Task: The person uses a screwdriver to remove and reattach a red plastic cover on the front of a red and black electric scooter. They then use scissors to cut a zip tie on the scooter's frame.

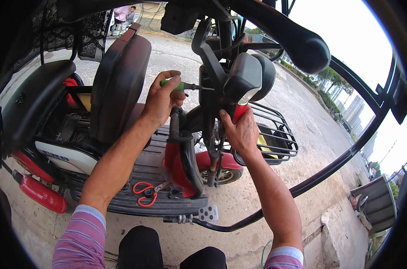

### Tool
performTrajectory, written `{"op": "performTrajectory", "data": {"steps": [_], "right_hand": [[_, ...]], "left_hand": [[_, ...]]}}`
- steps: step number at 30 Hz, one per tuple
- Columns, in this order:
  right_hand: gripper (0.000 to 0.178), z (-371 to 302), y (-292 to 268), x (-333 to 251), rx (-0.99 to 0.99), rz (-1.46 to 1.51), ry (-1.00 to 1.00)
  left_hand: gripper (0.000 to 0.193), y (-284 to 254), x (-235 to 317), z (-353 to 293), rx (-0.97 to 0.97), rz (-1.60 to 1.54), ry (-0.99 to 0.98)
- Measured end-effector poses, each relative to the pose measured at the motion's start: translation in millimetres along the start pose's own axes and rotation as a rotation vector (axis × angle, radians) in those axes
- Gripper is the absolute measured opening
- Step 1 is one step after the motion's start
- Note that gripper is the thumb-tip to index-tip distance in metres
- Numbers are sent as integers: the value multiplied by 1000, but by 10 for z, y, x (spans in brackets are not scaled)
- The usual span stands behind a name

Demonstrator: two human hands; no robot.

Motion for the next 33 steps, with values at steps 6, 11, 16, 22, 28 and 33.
{"op": "performTrajectory", "data": {"steps": [6, 11, 16, 22, 28, 33], "right_hand": [[70, 1, 35, 94, 30, -26, -36], [70, 8, 23, 81, 9, -31, -21], [70, 28, 34, 77, 5, -35, -28], [74, 2, -61, 37, 5, 4, -76], [75, 39, -183, -82, -197, -160, 59], [55, -40, -573, -441, -382, -274, 22]], "left_hand": [[23, -17, 12, -1, -15, 20, -108], [24, 8, 9, 38, 41, 59, -109], [23, -7, 36, 7, -5, 83, 40], [24, -227, -148, -260, 107, -184, -28], [24, -318, -4, -658, -9, 238, -33], [24, -242, 178, -559, -179, 733, 126]]}}
Point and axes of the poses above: each hand's wrist, its own z-axis towards the middle knuckle, its own y-axis out of the palm, x = y × z, the point moved 2 cm from there along z, towards the middle knuckle, and after that the axes turned 4 degrees about z, right-handed, at the moved point
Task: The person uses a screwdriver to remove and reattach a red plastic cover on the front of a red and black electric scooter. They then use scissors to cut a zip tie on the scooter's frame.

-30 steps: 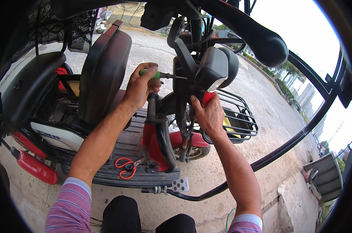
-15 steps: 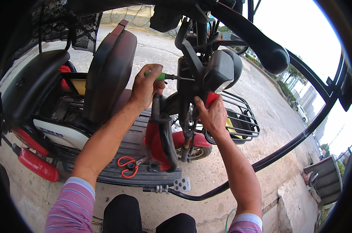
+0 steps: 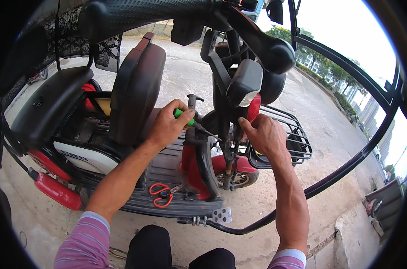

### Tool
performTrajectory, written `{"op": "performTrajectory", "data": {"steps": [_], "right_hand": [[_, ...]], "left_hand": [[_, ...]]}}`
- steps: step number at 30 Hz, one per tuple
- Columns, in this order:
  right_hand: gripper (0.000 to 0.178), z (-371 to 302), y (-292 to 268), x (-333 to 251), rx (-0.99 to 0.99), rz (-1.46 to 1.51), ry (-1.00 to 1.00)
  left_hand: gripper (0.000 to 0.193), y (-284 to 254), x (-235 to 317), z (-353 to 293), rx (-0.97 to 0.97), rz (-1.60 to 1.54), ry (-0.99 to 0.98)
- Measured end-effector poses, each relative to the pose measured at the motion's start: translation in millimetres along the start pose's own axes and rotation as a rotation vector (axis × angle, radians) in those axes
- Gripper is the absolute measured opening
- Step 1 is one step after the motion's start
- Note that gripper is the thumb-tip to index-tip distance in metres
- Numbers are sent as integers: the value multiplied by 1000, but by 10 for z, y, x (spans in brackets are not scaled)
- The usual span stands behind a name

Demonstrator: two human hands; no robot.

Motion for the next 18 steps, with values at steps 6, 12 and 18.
{"op": "performTrajectory", "data": {"steps": [6, 12, 18], "right_hand": [[35, -162, 330, -119, -336, 567, -318], [29, -18, 312, 20, 115, 565, -307], [29, -8, 273, 68, 201, 596, -305]], "left_hand": [[31, 403, 408, 56, -237, -282, -69], [19, 153, 482, 814, 244, 112, 233], [14, 322, 380, 1249, 205, 480, 432]]}}
Point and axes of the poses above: each hand's wrist, its own z-axis towards the middle knuckle, its own y-axis out of the palm, x = y × z, the point moved 2 cm from there along z, towards the middle knuckle, and after that the axes turned 4 degrees about z, right-handed, at the moved point
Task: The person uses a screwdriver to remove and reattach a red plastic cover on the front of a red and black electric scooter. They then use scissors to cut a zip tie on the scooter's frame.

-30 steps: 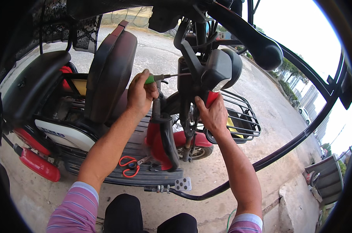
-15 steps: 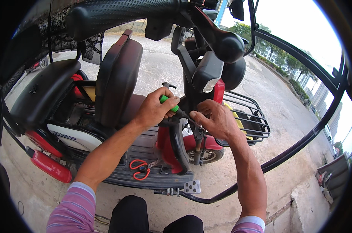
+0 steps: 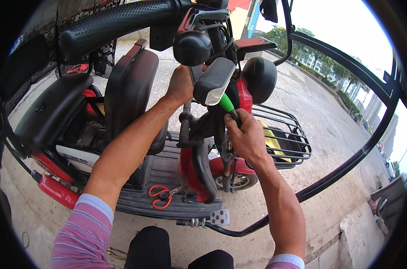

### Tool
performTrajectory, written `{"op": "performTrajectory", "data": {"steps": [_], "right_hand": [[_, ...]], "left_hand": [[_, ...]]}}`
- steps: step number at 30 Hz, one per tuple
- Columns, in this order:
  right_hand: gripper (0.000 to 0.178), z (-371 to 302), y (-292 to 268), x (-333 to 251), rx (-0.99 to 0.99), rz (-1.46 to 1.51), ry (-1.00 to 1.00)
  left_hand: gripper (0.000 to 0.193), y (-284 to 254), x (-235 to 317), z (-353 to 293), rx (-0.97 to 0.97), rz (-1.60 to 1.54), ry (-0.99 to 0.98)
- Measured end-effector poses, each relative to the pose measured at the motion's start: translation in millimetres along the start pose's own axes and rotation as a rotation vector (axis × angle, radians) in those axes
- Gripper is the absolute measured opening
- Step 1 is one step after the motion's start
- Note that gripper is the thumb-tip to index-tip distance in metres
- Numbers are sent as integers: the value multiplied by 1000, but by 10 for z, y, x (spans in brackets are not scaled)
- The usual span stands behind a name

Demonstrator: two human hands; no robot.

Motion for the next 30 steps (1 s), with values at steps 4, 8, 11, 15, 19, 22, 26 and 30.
{"op": "performTrajectory", "data": {"steps": [4, 8, 11, 15, 19, 22, 26, 30], "right_hand": [[27, -84, 64, -69, -55, -33, -21], [26, -119, 80, -174, -125, -37, -33], [25, -127, 99, -209, -149, -14, -14], [26, -149, 120, -216, -159, 18, -33], [25, -187, 143, -228, -184, -14, -98], [24, -180, 157, -260, -216, 31, -52], [25, -156, 238, -196, -213, 66, -24], [26, -173, 233, -85, -282, -2, 61]], "left_hand": [[11, 58, -7, -18, 15, 47, 24], [7, 236, -49, -61, 151, -98, 8], [6, 272, -194, -50, 130, -194, 40], [8, 252, -184, -87, 83, -267, 102], [20, -41, 158, -201, -13, 119, 364], [25, -138, 251, -288, -69, 71, 326], [32, -178, 310, -353, -20, 82, 281], [30, -95, 408, -283, -112, 112, 1]]}}
Point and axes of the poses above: each hand's wrist, its own z-axis towards the middle knuckle, its own y-axis out of the palm, x = y × z, the point moved 2 cm from there along z, towards the middle knuckle, and after that the axes turned 4 degrees about z, right-handed, at the moved point
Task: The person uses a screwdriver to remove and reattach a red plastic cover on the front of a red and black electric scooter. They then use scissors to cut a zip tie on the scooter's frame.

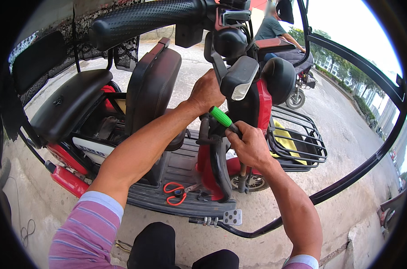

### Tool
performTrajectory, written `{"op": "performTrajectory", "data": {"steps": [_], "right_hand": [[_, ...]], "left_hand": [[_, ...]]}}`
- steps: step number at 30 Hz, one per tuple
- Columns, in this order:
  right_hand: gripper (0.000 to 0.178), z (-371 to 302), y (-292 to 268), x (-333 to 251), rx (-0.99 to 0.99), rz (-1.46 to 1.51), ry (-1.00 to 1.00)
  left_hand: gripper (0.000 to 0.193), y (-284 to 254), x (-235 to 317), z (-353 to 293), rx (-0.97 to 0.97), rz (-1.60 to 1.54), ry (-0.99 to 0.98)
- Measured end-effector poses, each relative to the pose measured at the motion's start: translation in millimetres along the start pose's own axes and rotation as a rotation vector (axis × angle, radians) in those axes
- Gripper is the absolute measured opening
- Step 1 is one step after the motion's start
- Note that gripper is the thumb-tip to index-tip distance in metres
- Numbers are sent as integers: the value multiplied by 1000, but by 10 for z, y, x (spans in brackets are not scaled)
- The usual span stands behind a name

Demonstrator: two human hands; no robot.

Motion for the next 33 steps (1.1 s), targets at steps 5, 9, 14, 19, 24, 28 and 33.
{"op": "performTrajectory", "data": {"steps": [5, 9, 14, 19, 24, 28, 33], "right_hand": [[26, -3, -51, 90, -48, -44, -4], [27, 3, -54, -18, -37, 59, 55], [28, -34, 4, -14, -88, 20, 31], [28, -28, 9, -41, -94, 14, 26], [27, -17, 30, -83, -108, -1, -9], [27, -19, 21, -40, -107, -40, -39], [26, -14, -10, -74, -141, 3, 21]], "left_hand": [[31, 87, -256, 113, 11, 15, 130], [31, 84, -217, -16, 195, -59, 138], [27, -26, -200, -9, 158, -20, 124], [26, 87, -140, 169, -72, -54, -42], [26, 264, -296, 448, -234, 76, 141], [28, 208, -199, 508, -426, 89, 200], [42, 66, -94, 426, -506, 170, 65]]}}
Point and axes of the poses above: each hand's wrist, its own z-axis towards the middle knuckle, its own y-axis out of the palm, x = y × z, the point moved 2 cm from there along z, towards the middle knuckle, and after that the axes turned 4 degrees about z, right-handed, at the moved point
